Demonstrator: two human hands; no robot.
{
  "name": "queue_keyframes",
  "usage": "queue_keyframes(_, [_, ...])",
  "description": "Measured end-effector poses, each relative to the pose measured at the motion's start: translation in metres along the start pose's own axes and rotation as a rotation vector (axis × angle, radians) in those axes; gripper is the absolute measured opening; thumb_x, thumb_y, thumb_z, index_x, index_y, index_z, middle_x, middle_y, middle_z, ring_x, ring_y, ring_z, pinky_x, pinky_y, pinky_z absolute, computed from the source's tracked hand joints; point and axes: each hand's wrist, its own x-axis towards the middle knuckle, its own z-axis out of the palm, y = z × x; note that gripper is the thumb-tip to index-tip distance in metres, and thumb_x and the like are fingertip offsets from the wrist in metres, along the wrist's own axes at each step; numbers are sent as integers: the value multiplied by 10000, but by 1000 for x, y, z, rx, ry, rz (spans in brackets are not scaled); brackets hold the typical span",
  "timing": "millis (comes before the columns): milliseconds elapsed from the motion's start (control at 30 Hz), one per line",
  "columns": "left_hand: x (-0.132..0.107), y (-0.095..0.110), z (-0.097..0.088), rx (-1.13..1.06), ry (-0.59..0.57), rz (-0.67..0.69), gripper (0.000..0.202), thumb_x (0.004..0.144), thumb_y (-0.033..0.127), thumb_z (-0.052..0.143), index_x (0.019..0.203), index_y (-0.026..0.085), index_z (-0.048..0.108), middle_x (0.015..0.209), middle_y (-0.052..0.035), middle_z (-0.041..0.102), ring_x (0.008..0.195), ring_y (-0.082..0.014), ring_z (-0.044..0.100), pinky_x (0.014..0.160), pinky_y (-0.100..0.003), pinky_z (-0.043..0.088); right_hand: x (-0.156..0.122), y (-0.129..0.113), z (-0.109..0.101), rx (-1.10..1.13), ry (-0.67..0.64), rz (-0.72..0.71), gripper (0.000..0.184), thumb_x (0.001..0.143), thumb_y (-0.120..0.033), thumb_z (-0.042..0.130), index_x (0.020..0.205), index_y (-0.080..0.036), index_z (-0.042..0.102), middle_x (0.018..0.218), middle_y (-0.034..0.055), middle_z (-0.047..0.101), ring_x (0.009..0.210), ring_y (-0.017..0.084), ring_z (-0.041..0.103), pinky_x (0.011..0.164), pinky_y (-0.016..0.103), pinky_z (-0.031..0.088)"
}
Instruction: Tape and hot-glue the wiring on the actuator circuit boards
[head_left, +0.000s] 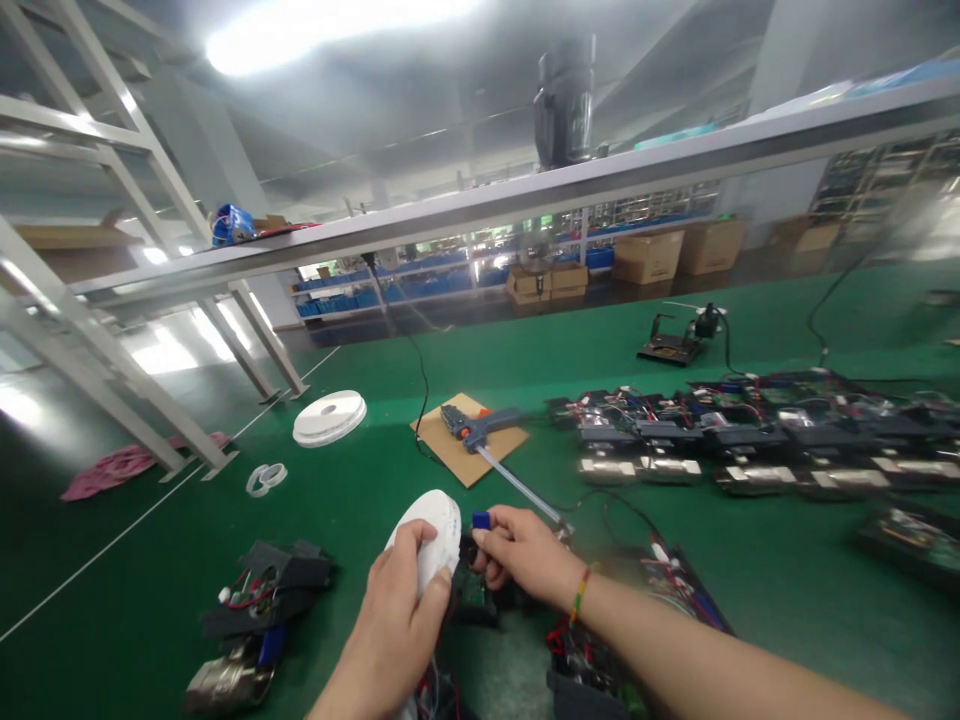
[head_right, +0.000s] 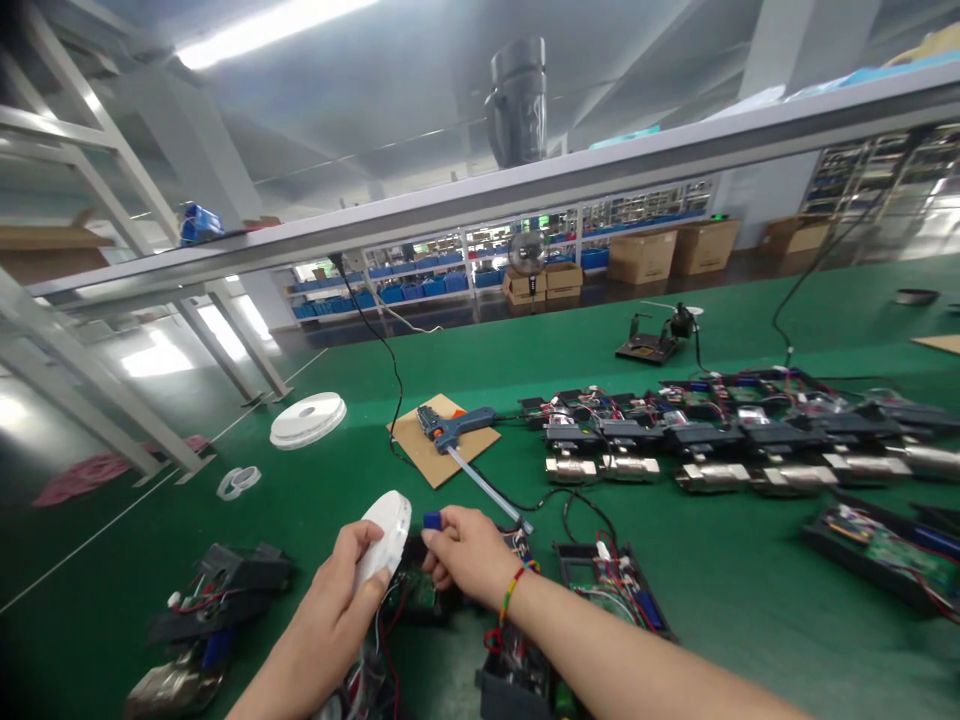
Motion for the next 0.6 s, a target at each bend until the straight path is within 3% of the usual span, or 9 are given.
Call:
queue_keyframes(100, [5, -4, 1, 50, -5, -11, 353, 927, 419, 305, 1198, 208, 386, 1231, -133, 548, 1167, -302, 511, 1039, -541, 356, -5, -3, -1, 22, -13, -66, 35, 919, -196, 461, 953, -197, 452, 764, 2, 690, 630, 130, 661, 621, 247, 549])
queue_keyframes(300, [5, -6, -2, 90, -16, -1, 358, 910, 381, 321, 1204, 196, 404, 1227, -139, 560, 1151, -296, 520, 1040, -533, 356, -16, -9, -3, -61, -28, -188, 69, 894, -152, 516, 890, -204, 470, 773, 7, 730, 675, 142, 678, 655, 243, 510])
queue_keyframes(600, [8, 2, -5, 118, -42, 41, 331, 892, 353, 324, 1164, 203, 437, 1156, -124, 582, 1087, -298, 535, 1019, -530, 361, -17, -12, -4, -189, -35, -270, 38, 885, -235, 551, 893, -205, 529, 724, -15, 715, 669, 150, 656, 644, 236, 451])
